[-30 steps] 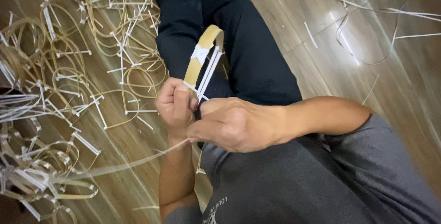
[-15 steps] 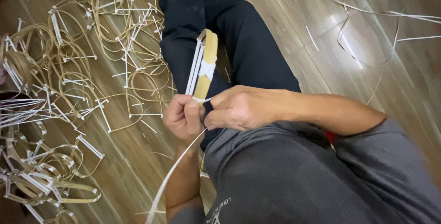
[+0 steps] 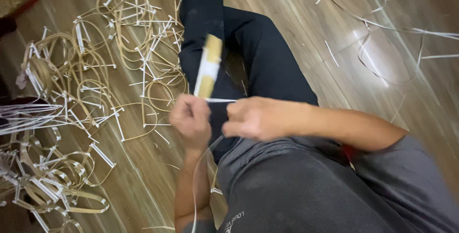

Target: The person assembles a bamboo frame by wrapping it with white plastic ties and cutting the excess with scissors. The person repeats this process for multiple frames, securing the joints and trimming the ties.

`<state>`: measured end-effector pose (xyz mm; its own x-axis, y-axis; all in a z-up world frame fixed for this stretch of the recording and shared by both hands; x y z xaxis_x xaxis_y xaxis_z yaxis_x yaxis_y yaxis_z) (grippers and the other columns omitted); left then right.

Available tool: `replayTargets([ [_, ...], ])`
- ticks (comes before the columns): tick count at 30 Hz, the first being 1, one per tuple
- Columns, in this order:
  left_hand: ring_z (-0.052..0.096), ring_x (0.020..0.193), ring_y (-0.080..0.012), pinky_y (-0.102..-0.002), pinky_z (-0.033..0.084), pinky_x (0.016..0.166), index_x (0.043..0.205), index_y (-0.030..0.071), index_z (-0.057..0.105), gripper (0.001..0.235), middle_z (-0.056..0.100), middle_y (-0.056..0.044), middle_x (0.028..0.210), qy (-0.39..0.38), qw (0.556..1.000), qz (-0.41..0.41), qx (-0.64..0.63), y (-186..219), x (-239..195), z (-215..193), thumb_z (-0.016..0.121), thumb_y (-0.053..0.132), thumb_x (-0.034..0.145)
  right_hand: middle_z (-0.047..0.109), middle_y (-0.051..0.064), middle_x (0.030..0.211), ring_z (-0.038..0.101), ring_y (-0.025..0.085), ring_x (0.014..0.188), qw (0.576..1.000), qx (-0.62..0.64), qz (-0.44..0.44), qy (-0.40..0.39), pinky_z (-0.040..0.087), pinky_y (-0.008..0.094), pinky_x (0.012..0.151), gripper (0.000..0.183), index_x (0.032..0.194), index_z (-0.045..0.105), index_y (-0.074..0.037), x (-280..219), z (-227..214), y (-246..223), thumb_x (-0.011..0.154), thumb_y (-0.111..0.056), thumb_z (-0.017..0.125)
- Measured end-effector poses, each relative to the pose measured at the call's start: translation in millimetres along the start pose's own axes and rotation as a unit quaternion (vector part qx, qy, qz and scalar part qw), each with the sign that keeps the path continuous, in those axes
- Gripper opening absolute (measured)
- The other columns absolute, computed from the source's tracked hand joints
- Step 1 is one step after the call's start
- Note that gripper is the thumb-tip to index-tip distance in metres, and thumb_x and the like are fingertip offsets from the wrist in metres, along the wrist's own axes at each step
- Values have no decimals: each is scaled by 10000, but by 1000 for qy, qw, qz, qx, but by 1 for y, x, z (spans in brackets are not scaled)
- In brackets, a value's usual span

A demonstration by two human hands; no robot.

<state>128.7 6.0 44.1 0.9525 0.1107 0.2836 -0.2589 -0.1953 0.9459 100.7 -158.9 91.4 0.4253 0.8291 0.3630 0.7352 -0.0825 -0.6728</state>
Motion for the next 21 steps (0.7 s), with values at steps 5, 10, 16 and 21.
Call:
replayTargets([
  [5,399,598,-33,-201,287,518,860,67,504,192,467,43,727,164,985,37,-34,5,39,-80,531,44,1049,694,189,1083,662,361,1071,957,-28,225,-180,515,461,898,355,1257,695,-111,-44,20,36,949,-274,623],
  [10,405,478,-41,-220,281,384,794,77,492,236,492,10,643,261,960,28,-93,9,34,-131,497,50,1028,760,157,1038,750,254,930,914,-154,367,76,625,373,800,338,1262,675,-45,-100,-102,54,940,-144,649],
  [16,514,707,-104,-261,424,647,844,40,548,223,530,-10,786,81,982,80,152,18,-14,-39,546,64,1065,738,168,1004,700,319,963,958,-146,178,173,580,419,817,340,1155,711,-5,-37,-87,6,891,-214,758],
  [21,446,618,-31,-232,367,536,842,34,585,167,517,47,665,5,998,49,40,20,-31,13,627,76,998,723,154,1003,667,314,969,983,-41,86,155,558,424,834,358,1148,697,-1,9,-47,-2,899,-254,744],
])
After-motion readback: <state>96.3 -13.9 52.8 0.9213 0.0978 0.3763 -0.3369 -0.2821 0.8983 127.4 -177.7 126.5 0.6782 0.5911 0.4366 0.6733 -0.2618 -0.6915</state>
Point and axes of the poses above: each hand's wrist, its own x-axis towards the middle knuckle, its own z-axis out of the palm, y = z × x, the point moved 8 cm from there along x, towards the middle knuckle
